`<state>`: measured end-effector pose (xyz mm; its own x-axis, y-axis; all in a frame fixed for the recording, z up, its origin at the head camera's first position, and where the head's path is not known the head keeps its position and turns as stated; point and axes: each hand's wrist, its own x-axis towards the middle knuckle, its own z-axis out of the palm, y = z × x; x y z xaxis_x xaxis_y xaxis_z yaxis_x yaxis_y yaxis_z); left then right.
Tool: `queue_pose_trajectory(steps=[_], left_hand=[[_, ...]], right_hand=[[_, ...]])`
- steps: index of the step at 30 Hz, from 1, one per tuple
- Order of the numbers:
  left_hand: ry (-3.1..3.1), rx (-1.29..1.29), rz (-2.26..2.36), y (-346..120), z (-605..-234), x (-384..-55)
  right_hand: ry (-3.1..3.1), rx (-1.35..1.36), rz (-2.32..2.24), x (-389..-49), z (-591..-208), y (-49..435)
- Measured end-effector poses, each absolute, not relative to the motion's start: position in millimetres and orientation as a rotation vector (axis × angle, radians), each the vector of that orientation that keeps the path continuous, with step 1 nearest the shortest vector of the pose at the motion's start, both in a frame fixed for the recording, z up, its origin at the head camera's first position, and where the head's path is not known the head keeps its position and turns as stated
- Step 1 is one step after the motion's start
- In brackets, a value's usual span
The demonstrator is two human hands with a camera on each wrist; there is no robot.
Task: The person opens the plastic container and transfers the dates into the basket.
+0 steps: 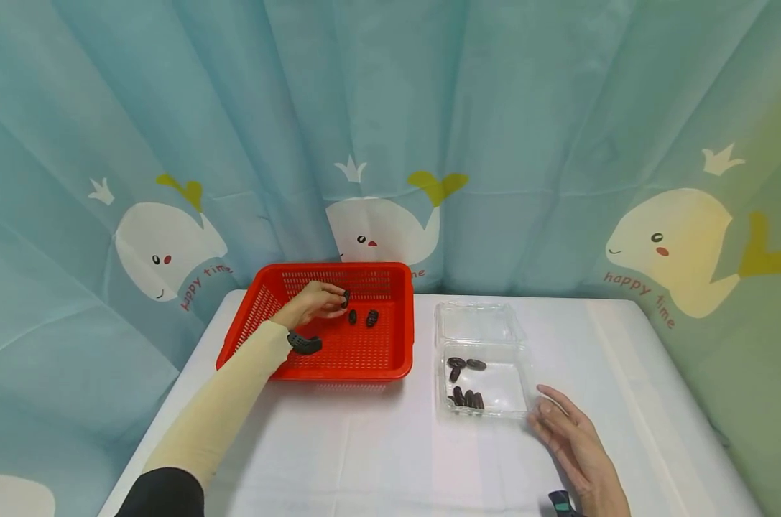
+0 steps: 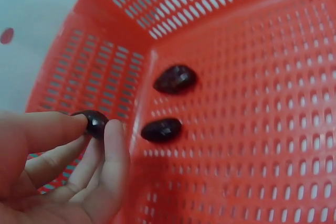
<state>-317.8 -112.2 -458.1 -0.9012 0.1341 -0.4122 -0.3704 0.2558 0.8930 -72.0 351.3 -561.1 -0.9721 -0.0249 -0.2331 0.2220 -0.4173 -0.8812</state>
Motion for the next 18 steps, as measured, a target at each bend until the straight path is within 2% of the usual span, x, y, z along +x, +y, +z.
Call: queue_pose_trajectory(steps=[18], left_hand=[[2.376,-0.250,1.483,-112.7,-477.2,-312.3]], right_hand=[[1.576,0.257,-2.509,-72.4,-560.6,352.7]])
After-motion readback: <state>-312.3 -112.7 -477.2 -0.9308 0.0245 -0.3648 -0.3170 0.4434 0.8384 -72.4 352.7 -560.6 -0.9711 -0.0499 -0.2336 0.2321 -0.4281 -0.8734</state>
